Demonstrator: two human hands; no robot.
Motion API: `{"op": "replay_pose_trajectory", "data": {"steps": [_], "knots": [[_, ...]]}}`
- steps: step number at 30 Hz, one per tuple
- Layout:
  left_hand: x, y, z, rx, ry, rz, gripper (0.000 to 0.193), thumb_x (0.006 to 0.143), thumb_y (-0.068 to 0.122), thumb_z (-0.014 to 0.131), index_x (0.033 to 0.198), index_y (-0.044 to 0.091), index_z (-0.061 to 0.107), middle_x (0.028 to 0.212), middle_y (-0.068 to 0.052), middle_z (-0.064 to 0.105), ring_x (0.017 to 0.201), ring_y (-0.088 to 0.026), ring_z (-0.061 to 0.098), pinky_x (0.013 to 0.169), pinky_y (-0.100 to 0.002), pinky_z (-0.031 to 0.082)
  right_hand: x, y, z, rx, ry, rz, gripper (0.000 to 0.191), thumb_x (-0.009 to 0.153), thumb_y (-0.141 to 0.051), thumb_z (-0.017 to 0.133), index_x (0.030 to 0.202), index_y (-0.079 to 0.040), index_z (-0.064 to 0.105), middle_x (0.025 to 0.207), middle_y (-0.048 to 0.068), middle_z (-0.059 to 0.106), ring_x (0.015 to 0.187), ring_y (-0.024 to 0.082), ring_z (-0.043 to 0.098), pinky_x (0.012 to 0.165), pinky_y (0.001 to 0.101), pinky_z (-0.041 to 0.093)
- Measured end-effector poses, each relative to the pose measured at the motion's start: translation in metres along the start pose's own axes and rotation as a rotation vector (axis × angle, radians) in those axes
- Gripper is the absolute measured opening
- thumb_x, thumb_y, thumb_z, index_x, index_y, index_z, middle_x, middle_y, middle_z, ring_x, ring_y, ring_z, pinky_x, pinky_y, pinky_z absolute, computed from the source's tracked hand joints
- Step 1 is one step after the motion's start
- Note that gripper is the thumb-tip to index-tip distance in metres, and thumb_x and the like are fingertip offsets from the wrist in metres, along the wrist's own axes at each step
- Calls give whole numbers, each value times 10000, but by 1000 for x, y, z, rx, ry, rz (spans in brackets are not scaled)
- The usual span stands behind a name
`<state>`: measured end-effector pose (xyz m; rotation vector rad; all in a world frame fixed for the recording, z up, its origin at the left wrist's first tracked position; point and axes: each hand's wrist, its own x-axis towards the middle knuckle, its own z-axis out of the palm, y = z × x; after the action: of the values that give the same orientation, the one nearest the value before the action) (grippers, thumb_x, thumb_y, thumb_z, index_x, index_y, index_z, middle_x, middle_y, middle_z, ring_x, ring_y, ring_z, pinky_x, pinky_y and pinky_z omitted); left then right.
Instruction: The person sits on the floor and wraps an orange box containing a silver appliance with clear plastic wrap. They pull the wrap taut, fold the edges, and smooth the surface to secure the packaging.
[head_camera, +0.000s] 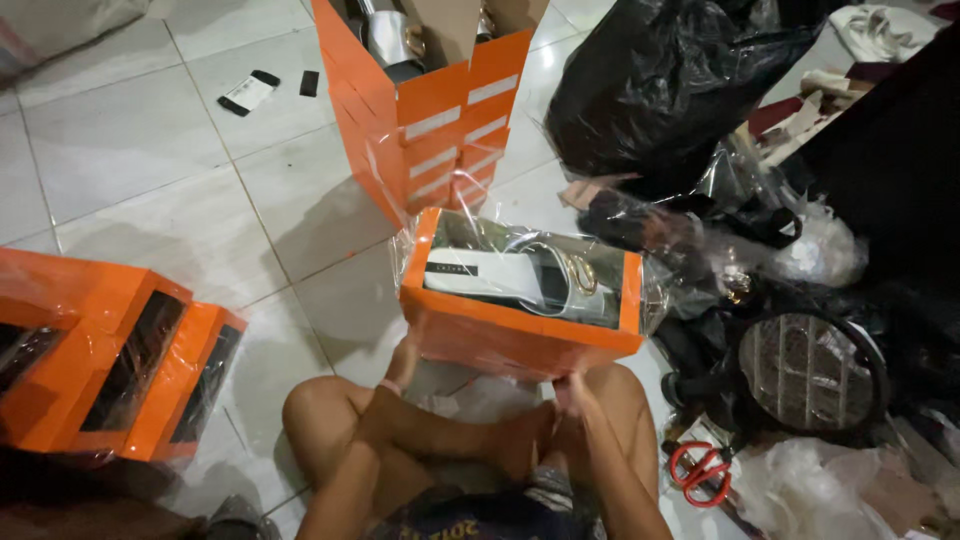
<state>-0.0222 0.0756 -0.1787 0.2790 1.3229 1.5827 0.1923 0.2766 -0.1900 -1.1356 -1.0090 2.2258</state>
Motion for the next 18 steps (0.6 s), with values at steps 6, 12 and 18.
{"op": "replay_pose_trajectory", "data": {"steps": [6,12,18], "knots": [[12,67,-42,249,188,451,583,1071,388,472,1516,11,444,1514,-111,533,1408,-219,499,1185,-373,374,-40,-37,-17,-8,-129,-235,725,926,-629,476,1322,-42,633,1318,111,673,1265,211,623,1099,330,483],[-9,233,-12,363,-96,705,629,1023,361,596,1527,20,437,1338,-103,690,1282,-186,621,1130,-339,456,-56,-198,-6,-44,-401,-896,659,982,-577,521,1334,-38,659,1289,130,701,1232,235,658,1095,369,490],[-48,290,24,381,-27,1051,285,1082,156,733,1288,-40,707,1066,-151,760,977,-199,736,950,-356,617,-66,-239,4,-193,-69,-1212,364,1078,-374,781,1070,-30,660,1051,145,697,1025,260,663,997,451,492]]}}
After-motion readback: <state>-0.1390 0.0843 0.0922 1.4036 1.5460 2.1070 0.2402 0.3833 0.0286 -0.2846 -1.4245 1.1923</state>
